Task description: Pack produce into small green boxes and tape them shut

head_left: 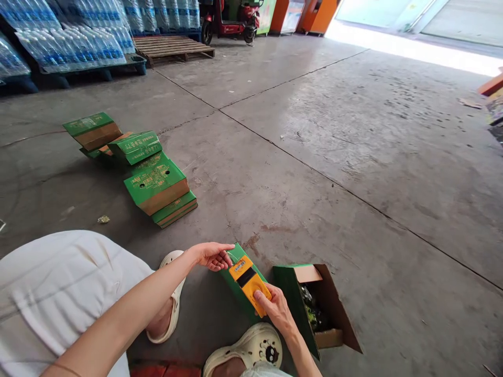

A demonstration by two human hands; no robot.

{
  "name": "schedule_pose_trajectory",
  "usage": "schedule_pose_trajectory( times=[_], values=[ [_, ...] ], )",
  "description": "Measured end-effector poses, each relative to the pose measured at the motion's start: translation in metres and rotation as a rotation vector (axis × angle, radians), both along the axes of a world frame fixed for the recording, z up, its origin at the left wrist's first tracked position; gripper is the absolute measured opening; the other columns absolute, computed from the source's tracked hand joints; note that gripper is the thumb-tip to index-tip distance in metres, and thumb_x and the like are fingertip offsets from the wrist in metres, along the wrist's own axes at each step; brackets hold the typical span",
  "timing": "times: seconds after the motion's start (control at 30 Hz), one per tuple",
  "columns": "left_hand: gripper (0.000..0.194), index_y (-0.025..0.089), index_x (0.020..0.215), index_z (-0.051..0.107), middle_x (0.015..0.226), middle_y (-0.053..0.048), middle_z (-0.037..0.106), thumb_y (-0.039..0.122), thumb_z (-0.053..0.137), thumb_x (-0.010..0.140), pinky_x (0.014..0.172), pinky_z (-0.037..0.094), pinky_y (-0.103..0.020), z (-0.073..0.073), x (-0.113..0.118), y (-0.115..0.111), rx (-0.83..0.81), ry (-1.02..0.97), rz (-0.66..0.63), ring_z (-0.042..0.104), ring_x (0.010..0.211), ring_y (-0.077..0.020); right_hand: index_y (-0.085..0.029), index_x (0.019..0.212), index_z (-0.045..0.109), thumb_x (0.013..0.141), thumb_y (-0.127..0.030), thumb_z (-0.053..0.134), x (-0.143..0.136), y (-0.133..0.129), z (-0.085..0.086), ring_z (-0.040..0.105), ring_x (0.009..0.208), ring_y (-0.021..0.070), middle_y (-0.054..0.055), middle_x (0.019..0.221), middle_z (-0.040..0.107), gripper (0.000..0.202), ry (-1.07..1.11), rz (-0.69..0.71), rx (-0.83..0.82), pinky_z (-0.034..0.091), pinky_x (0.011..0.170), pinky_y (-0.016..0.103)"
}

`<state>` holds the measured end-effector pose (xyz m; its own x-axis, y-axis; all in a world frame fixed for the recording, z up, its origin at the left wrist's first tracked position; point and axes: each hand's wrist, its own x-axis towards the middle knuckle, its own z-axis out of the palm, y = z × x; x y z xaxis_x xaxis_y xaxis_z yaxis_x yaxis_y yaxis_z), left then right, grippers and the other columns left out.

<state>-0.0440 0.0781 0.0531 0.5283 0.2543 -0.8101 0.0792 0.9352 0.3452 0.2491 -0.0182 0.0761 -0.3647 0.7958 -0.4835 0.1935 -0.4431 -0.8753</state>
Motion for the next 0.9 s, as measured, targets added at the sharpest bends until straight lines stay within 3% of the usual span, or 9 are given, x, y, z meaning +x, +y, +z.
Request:
schedule_pose_trajectory(
  times=[0.2,0.33,0.47,0.6,0.73,0.9],
  values=[
    [0.04,0.02,0.078,0.076,0.067,-0.005,0.07,0.057,0.09,0.073,0.053,0.052,-0.024,0.012,0.004,0.023,0.106,0.011,-0.266,0.061,0.055,-0.0145,-0.019,0.079,0.067,0.075,-0.079,0.077,-0.002,0.001,0.006,0.052,0.053,0.0139,0.0,0.065,0.055,0.061,0.0,0.046,-0.001,0.051,0.048,0.027],
    [0.033,0.02,0.074,0.074,0.068,-0.005,0.07,0.045,0.095,0.066,0.051,0.053,-0.026,0.02,0.005,0.033,0.194,0.037,-0.364,0.061,0.056,-0.0158,-0.019,0.079,0.066,0.076,-0.078,0.077,-0.003,0.003,0.013,0.051,0.054,0.0134,-0.001,0.065,0.054,0.06,-0.002,0.06,-0.006,0.05,0.049,0.026],
    [0.031,0.017,0.072,0.074,0.068,-0.006,0.069,0.037,0.096,0.064,0.057,0.054,-0.029,0.02,0.007,0.037,0.297,0.066,-0.381,0.061,0.058,-0.0157,-0.019,0.077,0.066,0.076,-0.077,0.078,-0.003,0.004,0.011,0.05,0.054,0.0123,-0.001,0.064,0.054,0.059,-0.001,0.067,0.001,0.047,0.048,0.024],
    [0.033,0.017,0.066,0.069,0.066,-0.001,0.064,0.039,0.095,0.065,0.06,0.051,-0.027,0.02,0.012,0.036,0.474,0.113,-0.326,0.057,0.062,-0.0134,-0.018,0.082,0.068,0.075,-0.077,0.078,-0.001,0.005,0.007,0.053,0.054,0.0136,-0.001,0.065,0.056,0.061,-0.003,0.062,-0.034,0.052,0.049,0.027],
    [0.038,0.018,0.066,0.066,0.067,0.002,0.062,0.046,0.091,0.067,0.064,0.049,-0.024,0.024,0.018,0.033,0.594,0.125,-0.251,0.057,0.067,-0.0122,-0.018,0.082,0.068,0.076,-0.077,0.077,0.002,0.007,0.005,0.053,0.053,0.0137,-0.001,0.065,0.056,0.06,0.017,0.026,-0.043,0.055,0.05,0.029],
    [0.051,0.017,0.071,0.066,0.071,-0.002,0.07,0.062,0.089,0.064,0.063,0.047,-0.024,0.03,0.018,0.029,0.573,0.108,-0.253,0.059,0.061,-0.0109,-0.019,0.078,0.066,0.074,-0.082,0.075,0.006,0.012,0.003,0.052,0.048,0.0134,-0.002,0.06,0.056,0.064,0.016,0.014,-0.044,0.051,0.046,0.028]
  ],
)
